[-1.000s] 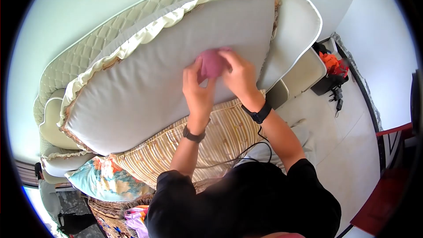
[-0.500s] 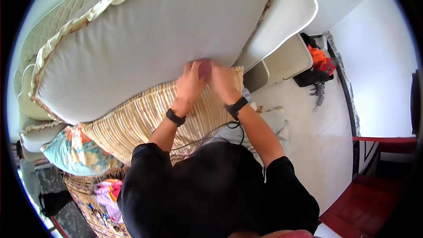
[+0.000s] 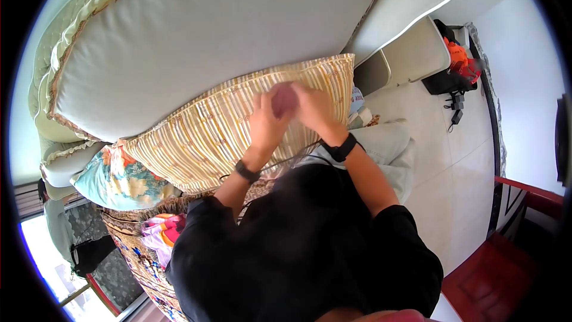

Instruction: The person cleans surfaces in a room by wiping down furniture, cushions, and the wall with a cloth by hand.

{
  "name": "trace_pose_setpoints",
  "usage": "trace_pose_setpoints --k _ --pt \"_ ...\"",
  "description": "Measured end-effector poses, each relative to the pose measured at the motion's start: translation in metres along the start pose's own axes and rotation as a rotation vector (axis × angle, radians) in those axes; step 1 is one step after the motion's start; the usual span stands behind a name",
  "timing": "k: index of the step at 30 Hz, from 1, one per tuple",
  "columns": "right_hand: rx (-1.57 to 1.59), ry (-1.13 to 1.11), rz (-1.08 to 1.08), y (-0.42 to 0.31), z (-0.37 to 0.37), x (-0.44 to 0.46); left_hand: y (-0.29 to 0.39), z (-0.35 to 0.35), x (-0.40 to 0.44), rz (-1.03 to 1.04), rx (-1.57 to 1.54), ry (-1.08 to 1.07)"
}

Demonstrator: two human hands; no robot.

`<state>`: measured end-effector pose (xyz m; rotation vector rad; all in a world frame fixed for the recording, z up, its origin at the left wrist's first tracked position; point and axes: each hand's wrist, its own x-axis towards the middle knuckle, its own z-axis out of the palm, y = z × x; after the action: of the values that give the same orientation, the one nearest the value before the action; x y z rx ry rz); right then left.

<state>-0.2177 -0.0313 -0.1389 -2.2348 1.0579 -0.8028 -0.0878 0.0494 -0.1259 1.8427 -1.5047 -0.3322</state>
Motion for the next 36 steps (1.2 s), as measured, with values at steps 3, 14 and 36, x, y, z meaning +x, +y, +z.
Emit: trace_pose_setpoints --k 3,14,36 --pt "-0.098 0.030 0.178 0.015 -0.021 -0.005 0.026 0.018 0.024 -0.029 -0.093 -0.102" --pt "-0.229 -0.216 0.385 0.051 -0.059 -0.064 0.030 0.078 -0.006 0.198 -0.038 -0.346" --pt "-0.236 -0.025 0.305 0.058 -0.044 -0.031 0.046 0.057 0.029 0.082 -0.034 -0.321"
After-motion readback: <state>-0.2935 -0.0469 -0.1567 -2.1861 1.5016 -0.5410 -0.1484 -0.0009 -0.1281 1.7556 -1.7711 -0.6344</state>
